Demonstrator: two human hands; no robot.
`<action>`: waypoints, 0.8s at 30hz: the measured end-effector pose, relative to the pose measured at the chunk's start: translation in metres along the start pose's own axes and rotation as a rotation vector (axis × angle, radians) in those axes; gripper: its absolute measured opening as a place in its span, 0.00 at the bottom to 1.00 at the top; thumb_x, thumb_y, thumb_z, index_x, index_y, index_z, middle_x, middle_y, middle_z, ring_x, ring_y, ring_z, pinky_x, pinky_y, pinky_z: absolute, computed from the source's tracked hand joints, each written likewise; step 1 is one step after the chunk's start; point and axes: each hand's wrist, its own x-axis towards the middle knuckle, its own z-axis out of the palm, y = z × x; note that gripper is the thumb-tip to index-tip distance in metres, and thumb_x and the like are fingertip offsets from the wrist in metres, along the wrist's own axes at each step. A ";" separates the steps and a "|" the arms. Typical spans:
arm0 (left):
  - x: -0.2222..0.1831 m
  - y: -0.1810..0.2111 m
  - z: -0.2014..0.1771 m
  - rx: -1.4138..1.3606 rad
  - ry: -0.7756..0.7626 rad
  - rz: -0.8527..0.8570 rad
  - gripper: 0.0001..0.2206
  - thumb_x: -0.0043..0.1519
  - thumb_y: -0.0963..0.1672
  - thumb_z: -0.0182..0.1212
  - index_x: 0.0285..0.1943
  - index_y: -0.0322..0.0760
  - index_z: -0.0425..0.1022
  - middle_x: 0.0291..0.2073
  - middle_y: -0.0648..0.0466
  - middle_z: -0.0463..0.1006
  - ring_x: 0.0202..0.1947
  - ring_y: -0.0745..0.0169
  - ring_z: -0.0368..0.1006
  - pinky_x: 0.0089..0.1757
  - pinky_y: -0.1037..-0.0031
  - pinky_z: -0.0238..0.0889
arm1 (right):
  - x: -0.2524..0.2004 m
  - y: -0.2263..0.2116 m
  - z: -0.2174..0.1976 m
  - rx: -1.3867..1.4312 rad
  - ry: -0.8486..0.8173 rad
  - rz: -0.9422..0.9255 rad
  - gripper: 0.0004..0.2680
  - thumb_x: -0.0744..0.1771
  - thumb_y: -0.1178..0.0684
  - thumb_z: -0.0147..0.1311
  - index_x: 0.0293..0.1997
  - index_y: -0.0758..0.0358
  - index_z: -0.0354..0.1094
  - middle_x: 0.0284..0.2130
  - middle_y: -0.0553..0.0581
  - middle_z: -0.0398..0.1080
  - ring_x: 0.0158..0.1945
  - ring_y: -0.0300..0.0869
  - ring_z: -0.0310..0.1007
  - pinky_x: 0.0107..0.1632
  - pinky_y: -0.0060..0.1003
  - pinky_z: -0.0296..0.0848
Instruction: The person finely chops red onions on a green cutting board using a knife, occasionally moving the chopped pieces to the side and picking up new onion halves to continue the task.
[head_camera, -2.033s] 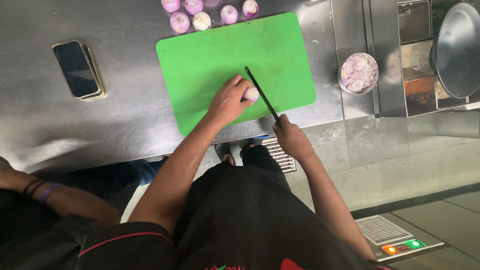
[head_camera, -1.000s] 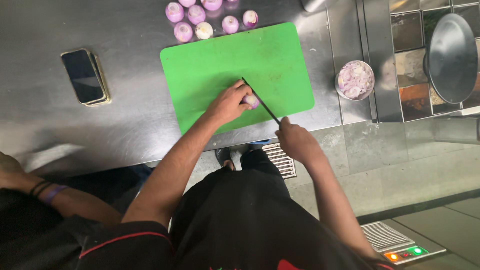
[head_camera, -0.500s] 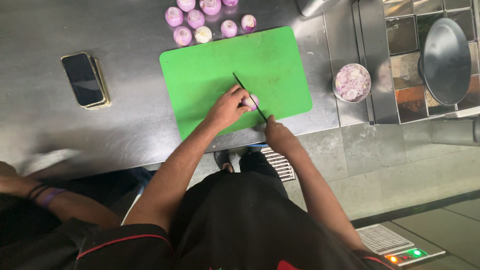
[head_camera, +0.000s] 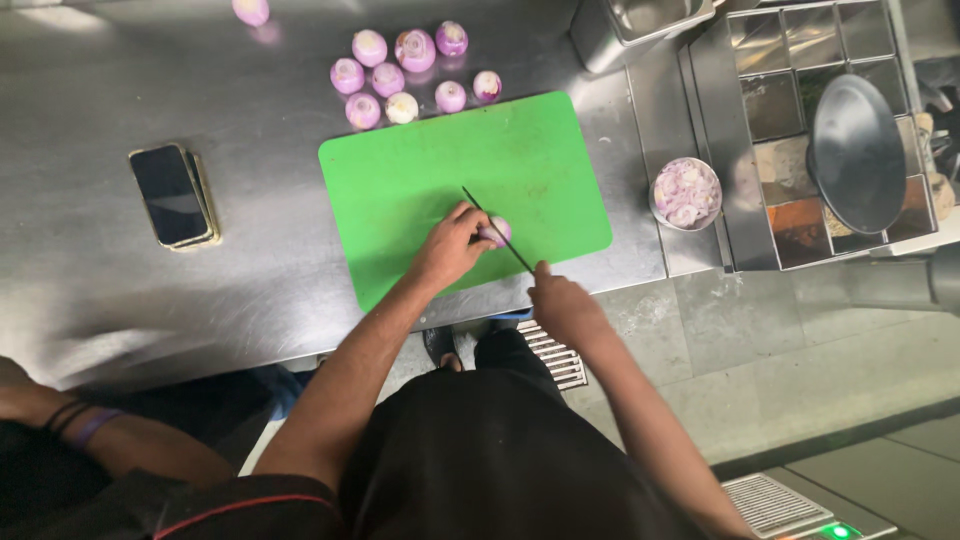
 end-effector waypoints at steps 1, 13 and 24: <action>-0.001 -0.001 0.001 0.005 -0.007 -0.014 0.13 0.56 0.42 0.72 0.43 0.33 0.72 0.41 0.47 0.74 0.40 0.45 0.77 0.40 0.57 0.69 | 0.009 -0.002 0.008 -0.001 0.003 0.001 0.15 0.68 0.52 0.48 0.55 0.74 0.55 0.32 0.77 0.74 0.38 0.70 0.75 0.42 0.63 0.72; 0.001 0.019 0.001 0.247 -0.064 0.151 0.22 0.52 0.39 0.71 0.57 0.42 0.76 0.56 0.56 0.76 0.54 0.49 0.69 0.54 0.61 0.68 | -0.013 0.028 0.002 0.228 0.188 0.032 0.10 0.68 0.52 0.50 0.46 0.69 0.57 0.28 0.78 0.73 0.36 0.72 0.73 0.39 0.66 0.69; 0.022 0.016 -0.004 0.180 -0.255 -0.094 0.19 0.49 0.44 0.76 0.47 0.37 0.74 0.49 0.48 0.71 0.52 0.46 0.72 0.51 0.57 0.67 | -0.043 0.015 -0.029 0.016 -0.043 0.102 0.12 0.69 0.50 0.48 0.47 0.70 0.57 0.29 0.77 0.74 0.39 0.69 0.76 0.43 0.63 0.71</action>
